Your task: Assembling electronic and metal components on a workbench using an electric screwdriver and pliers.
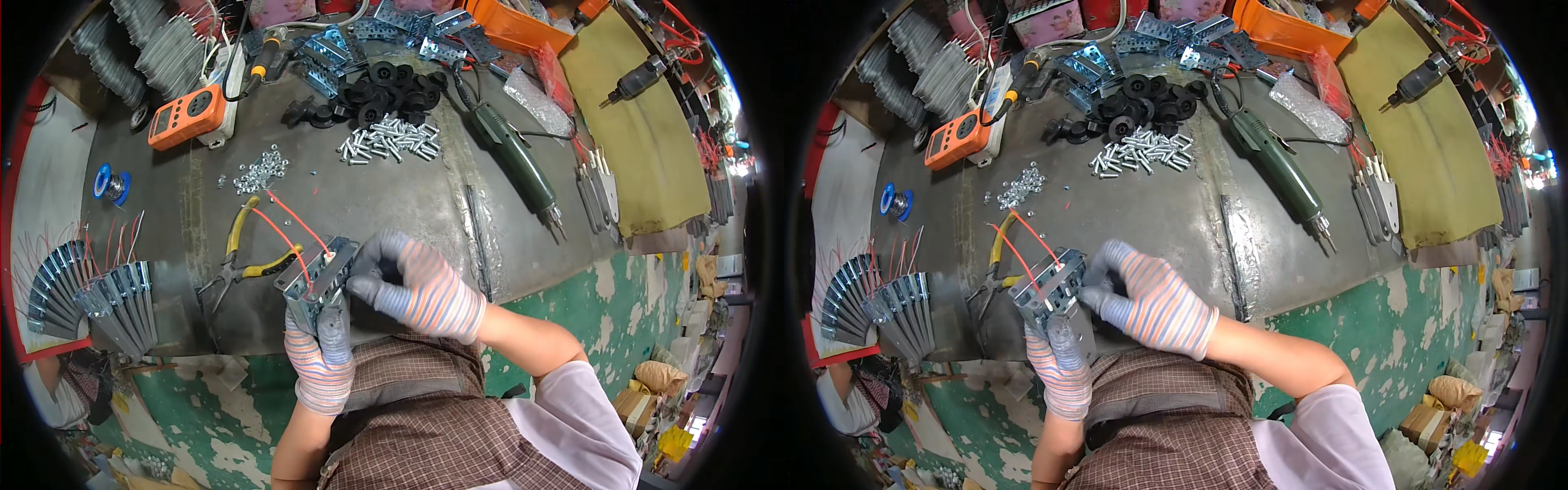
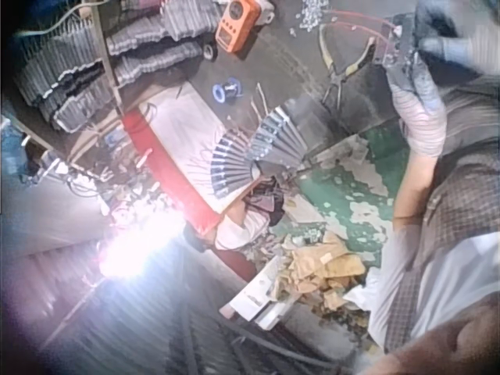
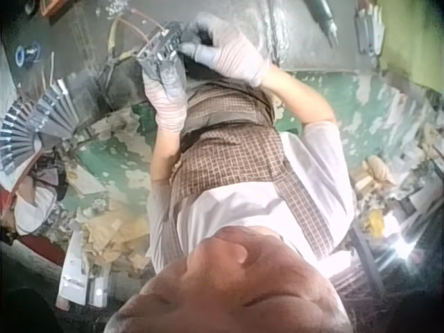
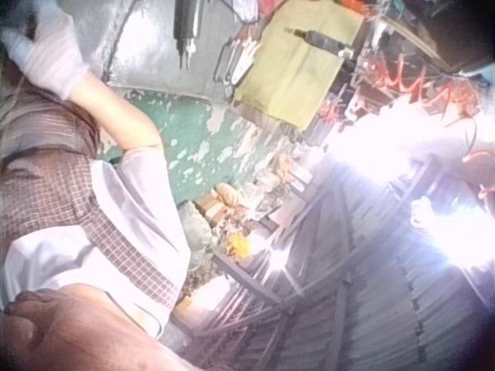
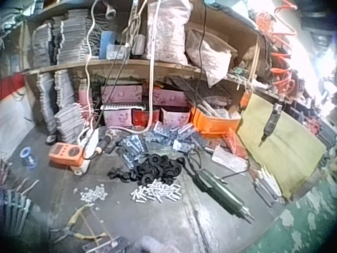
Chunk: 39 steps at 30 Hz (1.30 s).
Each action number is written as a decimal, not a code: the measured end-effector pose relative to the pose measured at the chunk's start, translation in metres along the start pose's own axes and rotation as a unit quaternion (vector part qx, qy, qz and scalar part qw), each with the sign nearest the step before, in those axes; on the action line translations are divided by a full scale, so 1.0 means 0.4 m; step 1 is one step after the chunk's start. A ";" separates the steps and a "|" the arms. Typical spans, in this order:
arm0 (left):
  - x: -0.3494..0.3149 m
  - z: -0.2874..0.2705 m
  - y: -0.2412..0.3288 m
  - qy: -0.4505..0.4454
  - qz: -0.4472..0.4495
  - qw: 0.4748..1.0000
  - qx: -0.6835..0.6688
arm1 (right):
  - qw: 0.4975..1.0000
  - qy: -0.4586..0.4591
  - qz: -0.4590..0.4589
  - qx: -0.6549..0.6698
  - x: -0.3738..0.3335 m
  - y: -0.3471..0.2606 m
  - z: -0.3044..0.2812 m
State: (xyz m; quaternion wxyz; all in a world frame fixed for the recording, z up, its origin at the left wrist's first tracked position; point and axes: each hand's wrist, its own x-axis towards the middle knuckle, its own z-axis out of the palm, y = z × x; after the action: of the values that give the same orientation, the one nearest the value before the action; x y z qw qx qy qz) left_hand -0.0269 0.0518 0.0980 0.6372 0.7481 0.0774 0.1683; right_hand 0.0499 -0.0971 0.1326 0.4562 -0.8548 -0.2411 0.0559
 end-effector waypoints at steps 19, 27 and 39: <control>0.030 -0.020 -0.021 -0.069 -0.045 0.996 -0.040 | 0.903 -0.093 0.227 0.354 0.024 0.007 -0.010; 0.012 -0.012 -0.046 -0.056 -0.072 0.993 -0.068 | 0.958 -0.037 0.161 0.235 -0.002 0.019 0.008; 0.020 0.010 -0.053 0.014 -0.157 0.971 -0.181 | 0.982 0.077 0.080 0.155 0.009 0.005 0.041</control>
State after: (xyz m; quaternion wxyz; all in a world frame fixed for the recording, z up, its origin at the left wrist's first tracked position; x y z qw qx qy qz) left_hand -0.0158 0.0546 0.0778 0.7794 0.5965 0.1706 0.0880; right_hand 0.0487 -0.0840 0.1218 0.5944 -0.7919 -0.1251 0.0630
